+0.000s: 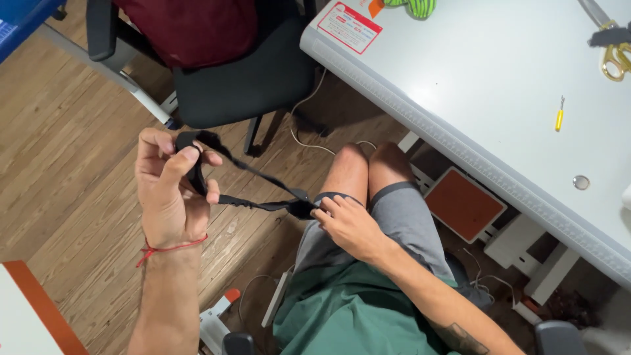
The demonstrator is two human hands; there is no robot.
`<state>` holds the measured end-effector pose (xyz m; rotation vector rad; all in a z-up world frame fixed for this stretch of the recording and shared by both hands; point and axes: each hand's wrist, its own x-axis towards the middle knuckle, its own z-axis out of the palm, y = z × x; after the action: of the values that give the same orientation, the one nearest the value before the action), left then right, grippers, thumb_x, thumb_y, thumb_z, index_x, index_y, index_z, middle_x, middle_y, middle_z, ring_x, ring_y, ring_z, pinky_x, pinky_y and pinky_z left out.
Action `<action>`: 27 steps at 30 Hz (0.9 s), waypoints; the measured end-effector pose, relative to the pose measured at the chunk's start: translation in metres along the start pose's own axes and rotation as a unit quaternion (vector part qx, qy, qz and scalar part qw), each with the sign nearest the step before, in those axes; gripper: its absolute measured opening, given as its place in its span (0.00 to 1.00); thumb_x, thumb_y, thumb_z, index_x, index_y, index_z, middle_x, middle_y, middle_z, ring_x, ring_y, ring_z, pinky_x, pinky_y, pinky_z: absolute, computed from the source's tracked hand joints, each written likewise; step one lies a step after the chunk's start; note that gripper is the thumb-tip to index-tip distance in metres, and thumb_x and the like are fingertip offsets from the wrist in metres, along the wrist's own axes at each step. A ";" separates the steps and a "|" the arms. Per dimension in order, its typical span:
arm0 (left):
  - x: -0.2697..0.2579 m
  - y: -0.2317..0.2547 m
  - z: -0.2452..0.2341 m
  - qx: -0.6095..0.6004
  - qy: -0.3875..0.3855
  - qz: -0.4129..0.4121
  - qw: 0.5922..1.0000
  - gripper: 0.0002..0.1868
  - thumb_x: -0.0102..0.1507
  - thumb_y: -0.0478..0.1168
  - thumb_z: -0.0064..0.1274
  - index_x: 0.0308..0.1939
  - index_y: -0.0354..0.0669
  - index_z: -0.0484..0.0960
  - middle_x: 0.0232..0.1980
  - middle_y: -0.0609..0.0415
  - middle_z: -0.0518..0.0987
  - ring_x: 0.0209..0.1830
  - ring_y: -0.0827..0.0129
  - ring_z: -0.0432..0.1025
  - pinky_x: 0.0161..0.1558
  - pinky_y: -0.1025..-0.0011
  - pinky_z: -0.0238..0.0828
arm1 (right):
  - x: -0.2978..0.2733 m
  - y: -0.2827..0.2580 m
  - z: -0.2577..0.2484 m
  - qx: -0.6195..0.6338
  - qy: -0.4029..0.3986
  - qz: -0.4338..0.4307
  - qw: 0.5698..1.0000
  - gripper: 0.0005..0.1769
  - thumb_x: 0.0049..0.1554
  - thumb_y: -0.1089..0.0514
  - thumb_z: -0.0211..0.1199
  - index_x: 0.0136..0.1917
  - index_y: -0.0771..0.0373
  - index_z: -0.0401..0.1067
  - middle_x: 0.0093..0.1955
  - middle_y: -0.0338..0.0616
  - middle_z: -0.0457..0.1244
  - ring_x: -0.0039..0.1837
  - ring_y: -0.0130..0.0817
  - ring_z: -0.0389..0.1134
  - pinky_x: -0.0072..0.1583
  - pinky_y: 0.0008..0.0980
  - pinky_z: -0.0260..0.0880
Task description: The person uses gold-handled scissors to cut a piece of black fabric on a white table. After cutting, they pick up the fabric, which is attached to a long black strap, and manipulate it on their lap.
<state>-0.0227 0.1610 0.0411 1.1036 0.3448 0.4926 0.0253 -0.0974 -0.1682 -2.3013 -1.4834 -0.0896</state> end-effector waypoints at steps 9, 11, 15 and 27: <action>0.029 -0.003 -0.038 -0.023 0.048 -0.025 0.998 0.13 0.70 0.32 0.55 0.43 0.55 0.69 0.39 0.57 0.77 0.38 0.64 0.84 0.16 0.79 0.74 | -0.015 0.006 0.017 -0.076 0.142 -0.076 0.984 0.11 0.67 0.57 0.53 0.41 0.53 0.64 0.43 0.37 0.50 0.40 0.39 0.53 0.40 0.32 0.58; 0.043 -0.004 -0.055 -0.016 0.056 -0.035 0.998 0.13 0.70 0.32 0.56 0.43 0.56 0.69 0.40 0.58 0.78 0.40 0.65 0.84 0.18 0.81 0.74 | -0.026 -0.001 -0.014 -0.026 0.130 -0.076 0.988 0.11 0.67 0.58 0.54 0.41 0.55 0.63 0.43 0.38 0.50 0.40 0.40 0.54 0.42 0.31 0.59; 0.056 -0.003 -0.064 -0.033 0.099 -0.066 0.992 0.16 0.64 0.35 0.62 0.32 0.59 0.69 0.35 0.60 0.78 0.39 0.72 0.80 0.16 0.82 0.58 | -0.051 -0.005 -0.059 0.113 0.019 0.003 0.993 0.07 0.65 0.58 0.66 0.49 0.61 0.71 0.50 0.45 0.60 0.49 0.42 0.66 0.49 0.40 0.71; 0.079 -0.010 -0.075 -0.149 0.142 -0.025 0.978 0.16 0.65 0.34 0.65 0.31 0.52 0.72 0.36 0.57 0.82 0.44 0.62 0.83 0.31 0.72 0.82 | -0.106 0.012 -0.140 0.375 0.079 0.154 0.911 0.17 0.53 0.66 0.73 0.54 0.50 0.81 0.32 0.27 0.60 0.36 0.21 0.65 0.49 0.23 0.74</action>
<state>0.0086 0.2577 -0.0009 0.7326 0.5289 0.6374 0.0123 -0.2439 -0.0717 -1.7934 -0.8383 0.3220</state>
